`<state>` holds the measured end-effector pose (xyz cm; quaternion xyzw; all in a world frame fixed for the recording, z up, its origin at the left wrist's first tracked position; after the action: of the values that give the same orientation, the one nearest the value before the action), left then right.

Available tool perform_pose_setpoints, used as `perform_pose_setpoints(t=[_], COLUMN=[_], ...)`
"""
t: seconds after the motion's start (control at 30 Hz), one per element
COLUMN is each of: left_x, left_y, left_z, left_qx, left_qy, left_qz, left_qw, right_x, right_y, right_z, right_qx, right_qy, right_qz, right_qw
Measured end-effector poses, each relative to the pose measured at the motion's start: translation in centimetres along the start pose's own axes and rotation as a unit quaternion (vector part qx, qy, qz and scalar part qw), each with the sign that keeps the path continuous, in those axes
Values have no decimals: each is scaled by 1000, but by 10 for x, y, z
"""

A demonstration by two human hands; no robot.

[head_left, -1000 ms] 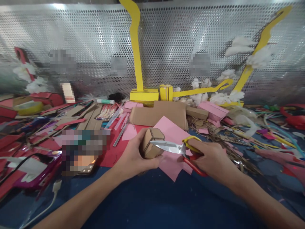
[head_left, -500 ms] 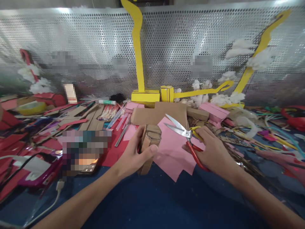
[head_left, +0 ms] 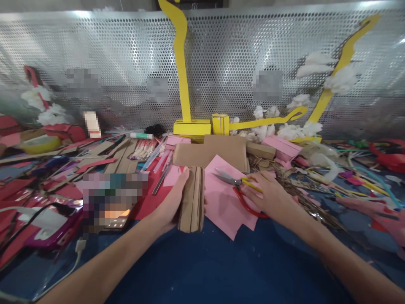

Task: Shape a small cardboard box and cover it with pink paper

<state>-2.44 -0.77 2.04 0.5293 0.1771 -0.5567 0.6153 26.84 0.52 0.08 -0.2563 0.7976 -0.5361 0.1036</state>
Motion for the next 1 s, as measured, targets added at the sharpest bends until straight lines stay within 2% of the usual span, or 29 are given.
perform_pose_setpoints(t=[0.13,0.33,0.5,0.7,1.0], left_x=[-2,-2,0,-1,-2], left_y=[1,7,6,5,6], left_z=[0,-2,-4,-2,2], left_qx=[-13,-28,-21,1,-49], left_qy=[2,14,67,56,50], left_qz=[9,0,-3,-23,-66], left_qw=[1000,999,998,998,995], right_x=[10,12,12,13,15], right_y=[2,11,10,10,6], right_z=[1,5,5,5,5], right_qx=[-28,-11,-14,-7,3], right_qy=[62,76,74,68,52], right_qz=[-45,-38,-36,-29,-20], right_qw=[997,996,996,997,998])
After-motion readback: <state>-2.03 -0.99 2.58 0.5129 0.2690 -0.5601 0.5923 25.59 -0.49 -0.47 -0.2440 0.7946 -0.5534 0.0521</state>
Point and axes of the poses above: each hand's wrist, its own z-axis away from the middle knuckle, its own y-axis out of the palm, x = y × z, the point moved 1 cm from there along -z, towards the middle knuckle, and after that the axes turned 1 degree about y, right-handed, at the moved point
